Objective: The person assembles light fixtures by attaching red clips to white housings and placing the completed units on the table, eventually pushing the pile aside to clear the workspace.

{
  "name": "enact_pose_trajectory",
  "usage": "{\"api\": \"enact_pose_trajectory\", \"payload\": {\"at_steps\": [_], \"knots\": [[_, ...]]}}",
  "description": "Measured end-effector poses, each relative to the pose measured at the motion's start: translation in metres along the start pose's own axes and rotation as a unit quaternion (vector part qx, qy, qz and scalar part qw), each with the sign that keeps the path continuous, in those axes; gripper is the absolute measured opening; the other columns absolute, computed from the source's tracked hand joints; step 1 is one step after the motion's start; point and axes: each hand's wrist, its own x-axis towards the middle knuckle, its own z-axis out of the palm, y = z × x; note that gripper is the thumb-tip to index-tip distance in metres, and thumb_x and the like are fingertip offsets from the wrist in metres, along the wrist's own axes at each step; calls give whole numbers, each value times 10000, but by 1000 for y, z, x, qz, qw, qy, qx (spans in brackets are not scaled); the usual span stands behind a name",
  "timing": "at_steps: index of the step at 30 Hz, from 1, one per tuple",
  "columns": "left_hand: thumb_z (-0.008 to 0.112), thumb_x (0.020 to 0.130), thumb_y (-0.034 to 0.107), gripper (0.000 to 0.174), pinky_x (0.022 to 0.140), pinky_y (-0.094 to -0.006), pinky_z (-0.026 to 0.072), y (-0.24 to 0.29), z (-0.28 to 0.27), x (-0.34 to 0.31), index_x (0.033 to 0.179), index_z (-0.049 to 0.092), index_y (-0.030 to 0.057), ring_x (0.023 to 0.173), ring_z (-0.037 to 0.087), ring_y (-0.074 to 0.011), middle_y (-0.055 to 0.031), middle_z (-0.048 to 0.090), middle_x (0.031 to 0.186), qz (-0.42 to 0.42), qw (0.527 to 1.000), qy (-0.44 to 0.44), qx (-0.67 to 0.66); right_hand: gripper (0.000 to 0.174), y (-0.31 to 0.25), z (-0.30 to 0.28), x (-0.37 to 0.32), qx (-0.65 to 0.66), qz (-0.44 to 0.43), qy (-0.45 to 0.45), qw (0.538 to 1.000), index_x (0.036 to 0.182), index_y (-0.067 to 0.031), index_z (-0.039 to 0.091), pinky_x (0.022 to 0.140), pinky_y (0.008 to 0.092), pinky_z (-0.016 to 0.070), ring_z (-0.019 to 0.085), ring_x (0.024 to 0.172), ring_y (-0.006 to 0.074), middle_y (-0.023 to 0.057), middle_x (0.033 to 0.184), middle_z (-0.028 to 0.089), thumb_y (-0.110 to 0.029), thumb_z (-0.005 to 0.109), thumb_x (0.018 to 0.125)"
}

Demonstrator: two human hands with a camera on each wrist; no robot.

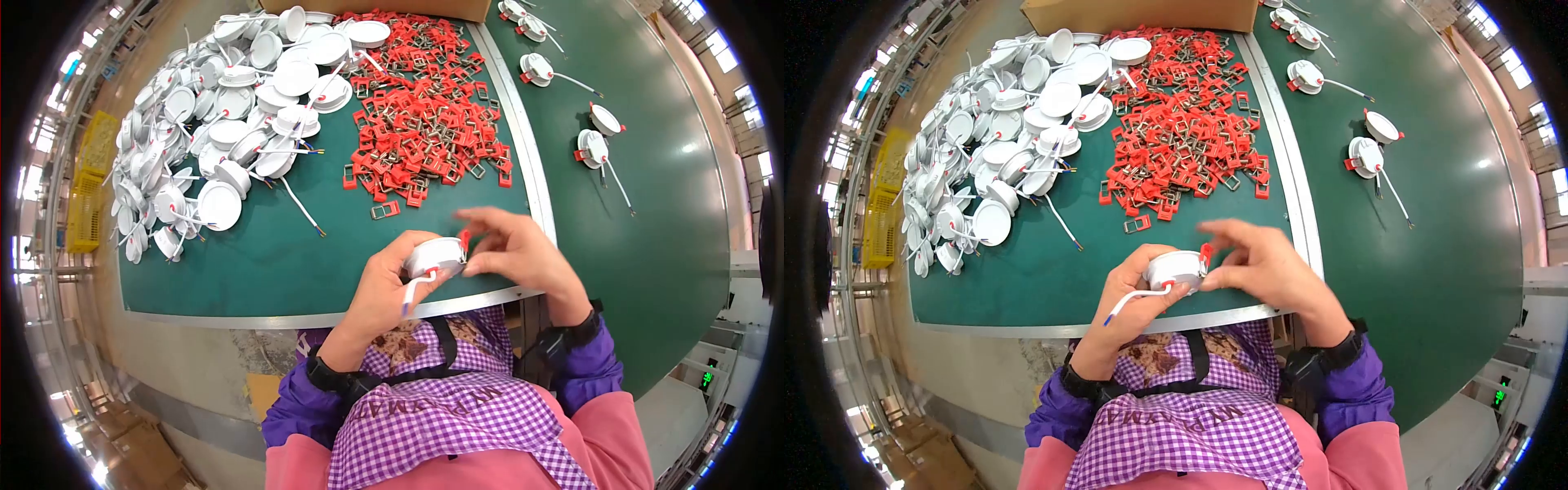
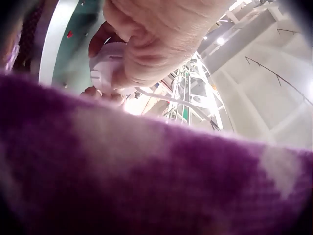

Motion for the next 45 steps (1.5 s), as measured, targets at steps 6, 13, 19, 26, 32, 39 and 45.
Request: {"api": "enact_pose_trajectory", "payload": {"at_steps": [6,13,19,26,32,39,45], "knots": [[698,750,-35,337,808,-275,499,-5,-15,3,1046,538,-18,903,611,-138,-55,616,976,12,996,77,-32,361,20,-54,54,-216,-73,287,930,1062,-15,620,646,298,476,579,696,158,99,922,616,-162,720,748],[676,779,-8,361,814,-300,509,-9,-21,-6,1108,529,-1,953,608,-167,-76,618,1025,-6,989,83,-119,265,28,-39,56,-264,-31,218,939,931,1,632,651,335,478,596,681,236,134,829,598,-131,733,723],[624,824,1,361,790,-365,542,-10,-21,-3,1158,489,11,955,619,-207,-98,612,1063,-37,958,82,-271,234,23,-12,41,-276,-42,222,934,897,-49,666,611,326,443,532,640,202,84,821,551,-149,744,700],[655,799,21,391,710,-316,543,-7,-24,-8,1153,490,4,928,620,-184,-88,614,1043,-40,976,107,-186,225,13,-10,40,-278,-43,191,941,924,-45,667,627,336,449,551,668,207,96,840,569,-133,725,725],[669,789,28,394,673,-250,490,-9,-25,-8,1143,499,2,884,614,-142,-77,623,1024,-34,979,122,-160,228,22,-14,44,-302,-89,218,924,913,-33,659,650,349,456,571,707,262,99,833,574,-114,732,713],[632,823,29,317,680,-287,545,0,-15,-7,1109,497,1,876,621,-161,-85,619,1023,-49,970,112,-208,187,27,-4,44,-291,-121,206,926,814,-11,617,635,340,453,563,702,255,90,802,548,-70,738,684],[666,775,-16,360,732,-287,547,4,-19,-7,1089,489,-9,901,623,-156,-95,613,1017,-10,991,85,-100,96,15,-14,40,-13,-84,194,977,865,-7,566,575,227,452,562,654,68,5,724,586,-69,636,846]]}}
